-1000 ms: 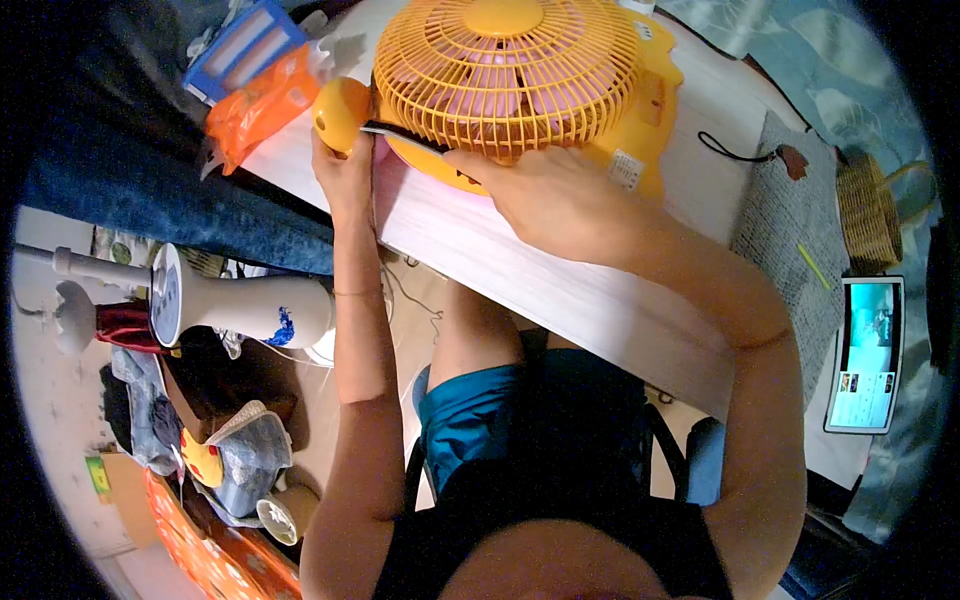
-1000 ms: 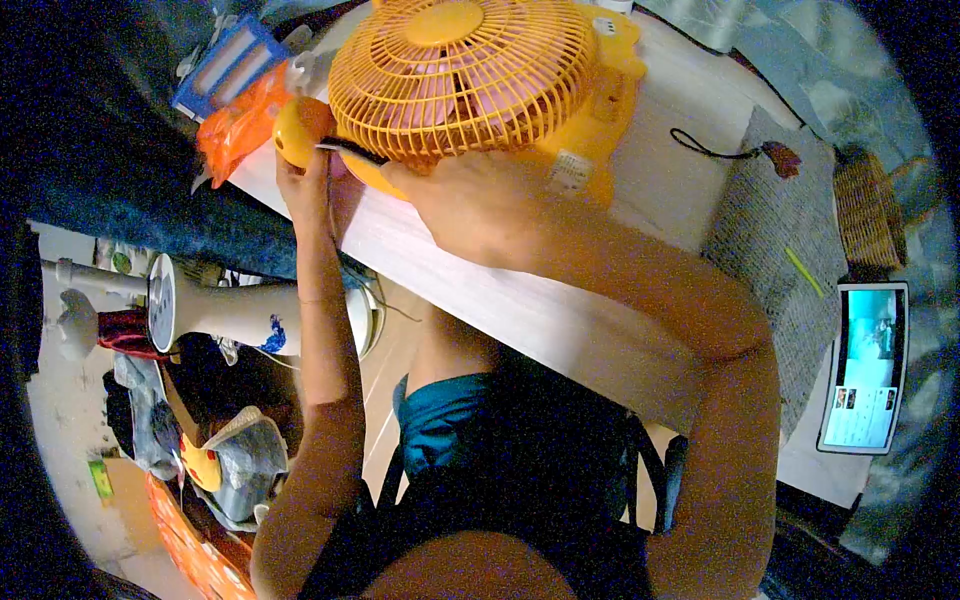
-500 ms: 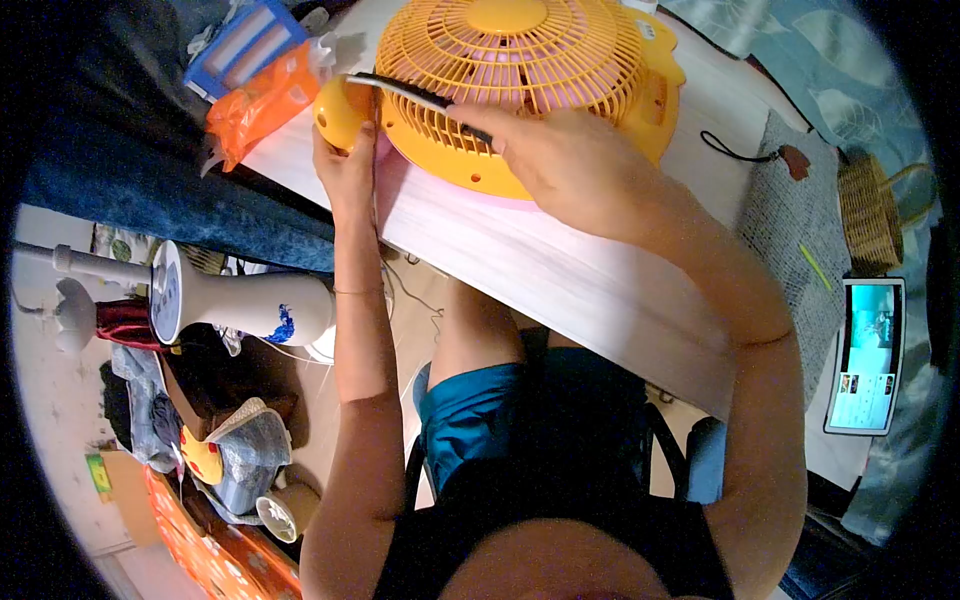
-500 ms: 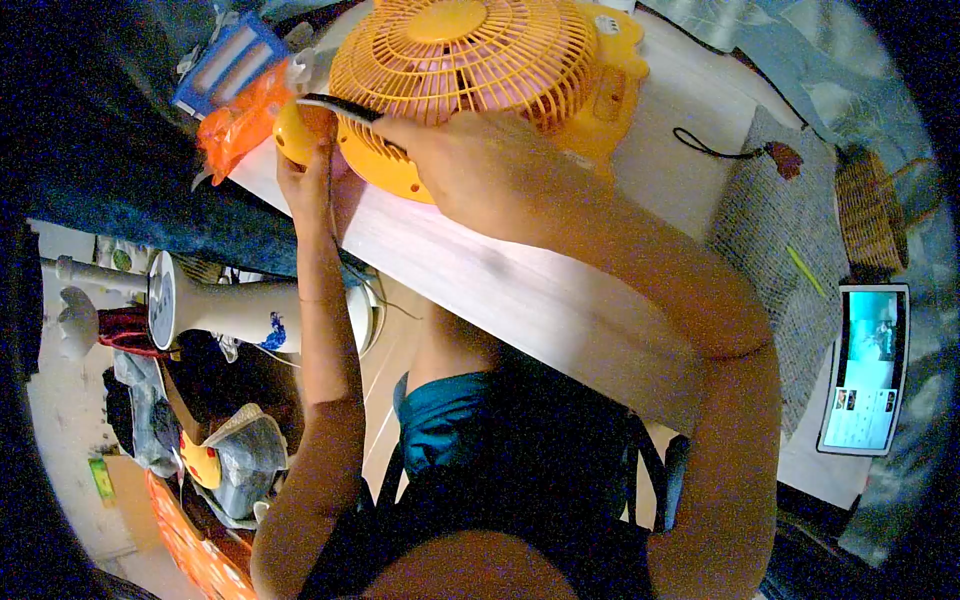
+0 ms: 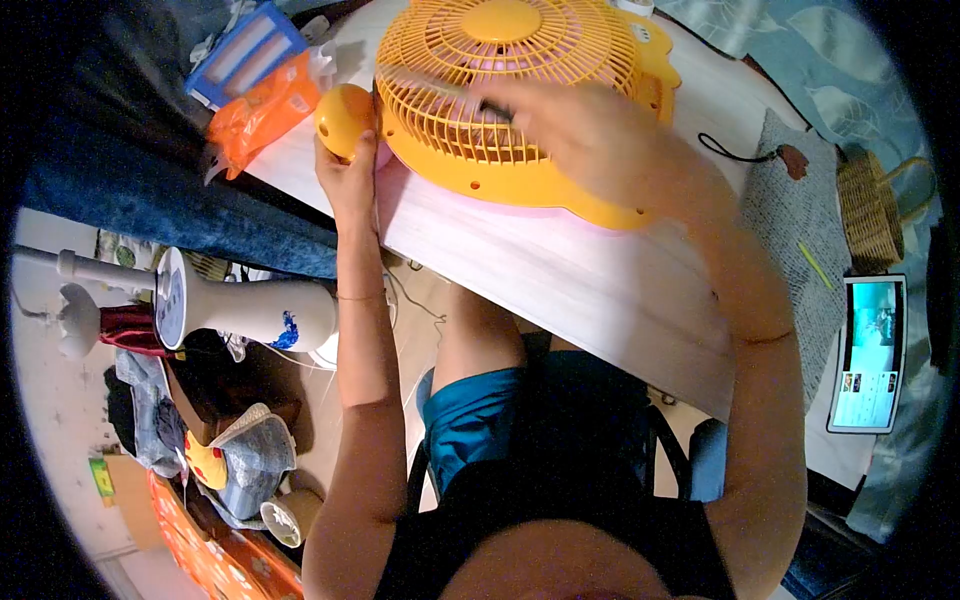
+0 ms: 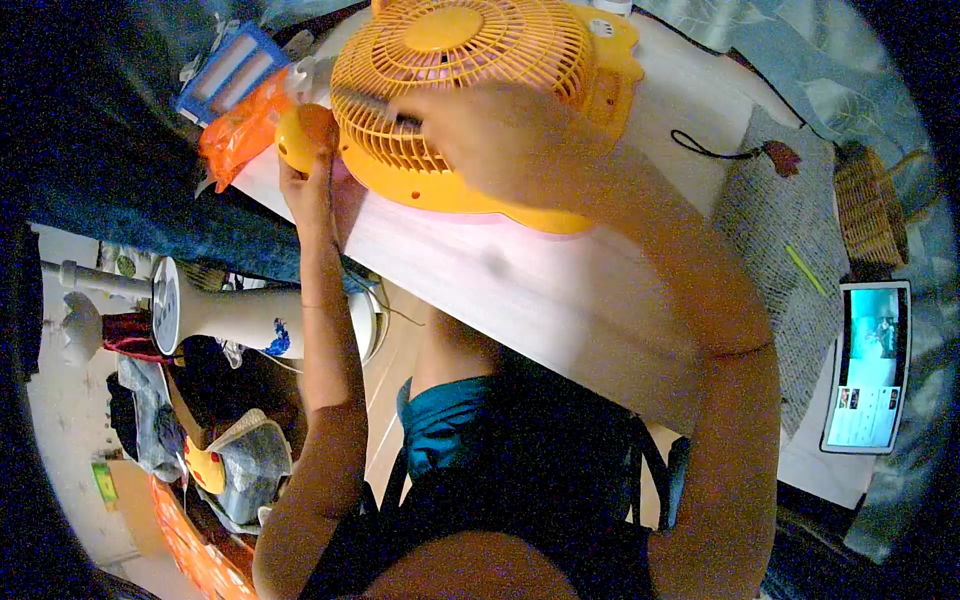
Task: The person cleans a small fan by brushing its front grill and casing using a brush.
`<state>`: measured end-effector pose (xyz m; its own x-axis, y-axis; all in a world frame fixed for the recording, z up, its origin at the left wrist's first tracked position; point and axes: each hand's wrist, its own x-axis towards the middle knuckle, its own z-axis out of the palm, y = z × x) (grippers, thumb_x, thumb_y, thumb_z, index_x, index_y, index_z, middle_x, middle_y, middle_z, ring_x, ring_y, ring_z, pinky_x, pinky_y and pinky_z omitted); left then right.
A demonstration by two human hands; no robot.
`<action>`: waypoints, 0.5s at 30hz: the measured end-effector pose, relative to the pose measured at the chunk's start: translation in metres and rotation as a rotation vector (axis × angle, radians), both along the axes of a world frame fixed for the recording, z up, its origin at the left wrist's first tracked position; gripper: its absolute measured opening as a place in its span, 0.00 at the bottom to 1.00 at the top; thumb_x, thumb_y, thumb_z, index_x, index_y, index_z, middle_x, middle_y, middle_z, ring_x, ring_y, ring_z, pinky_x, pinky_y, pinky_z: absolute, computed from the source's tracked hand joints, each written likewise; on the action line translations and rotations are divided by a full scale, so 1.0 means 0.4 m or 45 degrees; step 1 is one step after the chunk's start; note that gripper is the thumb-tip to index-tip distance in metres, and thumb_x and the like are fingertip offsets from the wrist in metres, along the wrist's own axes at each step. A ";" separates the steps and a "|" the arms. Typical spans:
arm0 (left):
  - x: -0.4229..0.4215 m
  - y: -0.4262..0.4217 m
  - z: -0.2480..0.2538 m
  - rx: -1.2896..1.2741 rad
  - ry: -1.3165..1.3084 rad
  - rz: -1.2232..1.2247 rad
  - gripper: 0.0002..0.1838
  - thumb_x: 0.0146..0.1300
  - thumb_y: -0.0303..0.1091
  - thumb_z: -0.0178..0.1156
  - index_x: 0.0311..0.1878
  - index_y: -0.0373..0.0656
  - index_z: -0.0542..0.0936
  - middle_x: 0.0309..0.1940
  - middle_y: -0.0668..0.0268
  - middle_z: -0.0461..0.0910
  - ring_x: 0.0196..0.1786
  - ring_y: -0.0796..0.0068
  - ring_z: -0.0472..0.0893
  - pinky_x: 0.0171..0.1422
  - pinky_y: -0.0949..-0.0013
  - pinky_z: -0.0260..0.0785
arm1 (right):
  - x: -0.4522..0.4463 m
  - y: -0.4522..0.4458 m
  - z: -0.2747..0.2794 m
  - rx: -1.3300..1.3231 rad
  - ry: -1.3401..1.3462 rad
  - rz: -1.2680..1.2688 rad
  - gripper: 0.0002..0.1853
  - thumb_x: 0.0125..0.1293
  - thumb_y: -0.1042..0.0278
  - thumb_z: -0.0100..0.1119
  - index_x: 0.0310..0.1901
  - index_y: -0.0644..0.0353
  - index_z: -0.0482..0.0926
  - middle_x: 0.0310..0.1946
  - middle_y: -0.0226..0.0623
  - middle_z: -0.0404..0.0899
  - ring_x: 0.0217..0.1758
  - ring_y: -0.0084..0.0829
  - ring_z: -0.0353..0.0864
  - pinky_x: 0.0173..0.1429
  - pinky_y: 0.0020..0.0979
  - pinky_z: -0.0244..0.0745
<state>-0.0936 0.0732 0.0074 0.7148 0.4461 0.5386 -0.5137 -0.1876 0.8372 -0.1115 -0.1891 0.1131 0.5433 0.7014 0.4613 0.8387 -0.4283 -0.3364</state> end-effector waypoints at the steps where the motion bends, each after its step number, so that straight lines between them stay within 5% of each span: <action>1: 0.000 0.000 0.001 -0.002 0.000 -0.003 0.21 0.56 0.24 0.57 0.54 0.37 0.67 0.47 0.62 0.74 0.47 0.73 0.75 0.52 0.72 0.67 | 0.025 -0.007 -0.003 0.044 -0.001 -0.074 0.17 0.63 0.72 0.44 0.54 0.58 0.69 0.33 0.52 0.75 0.33 0.45 0.76 0.37 0.37 0.71; 3: 0.000 -0.001 0.000 -0.027 0.001 -0.030 0.21 0.56 0.24 0.57 0.54 0.37 0.67 0.47 0.63 0.74 0.48 0.74 0.75 0.53 0.72 0.67 | 0.029 -0.015 0.009 0.001 0.083 -0.140 0.17 0.64 0.71 0.44 0.55 0.58 0.69 0.32 0.52 0.75 0.33 0.42 0.77 0.37 0.34 0.70; 6: 0.003 -0.001 -0.001 -0.065 -0.015 -0.077 0.23 0.56 0.26 0.59 0.55 0.39 0.67 0.48 0.64 0.74 0.49 0.74 0.74 0.53 0.72 0.66 | -0.008 -0.003 0.017 -0.091 0.048 -0.089 0.12 0.59 0.68 0.48 0.43 0.61 0.72 0.28 0.50 0.77 0.32 0.47 0.78 0.37 0.43 0.72; 10: 0.003 0.003 0.003 -0.073 -0.012 -0.093 0.22 0.56 0.27 0.59 0.55 0.40 0.68 0.48 0.65 0.74 0.49 0.74 0.74 0.54 0.71 0.65 | 0.046 -0.018 0.004 0.080 0.024 -0.009 0.14 0.60 0.67 0.49 0.47 0.61 0.72 0.31 0.48 0.77 0.33 0.42 0.78 0.38 0.38 0.72; 12: 0.007 0.008 0.007 -0.065 0.031 -0.120 0.22 0.56 0.27 0.58 0.55 0.40 0.67 0.48 0.64 0.74 0.50 0.74 0.74 0.55 0.71 0.65 | 0.080 -0.033 0.000 0.028 0.064 -0.118 0.18 0.62 0.68 0.49 0.55 0.58 0.69 0.34 0.45 0.78 0.34 0.32 0.78 0.40 0.30 0.71; 15: 0.024 0.034 0.028 -0.015 0.116 -0.173 0.22 0.57 0.26 0.57 0.55 0.38 0.67 0.48 0.63 0.74 0.49 0.74 0.74 0.54 0.71 0.65 | 0.065 -0.032 0.001 -0.002 0.068 -0.010 0.20 0.60 0.67 0.53 0.55 0.58 0.69 0.37 0.46 0.78 0.38 0.33 0.78 0.43 0.30 0.71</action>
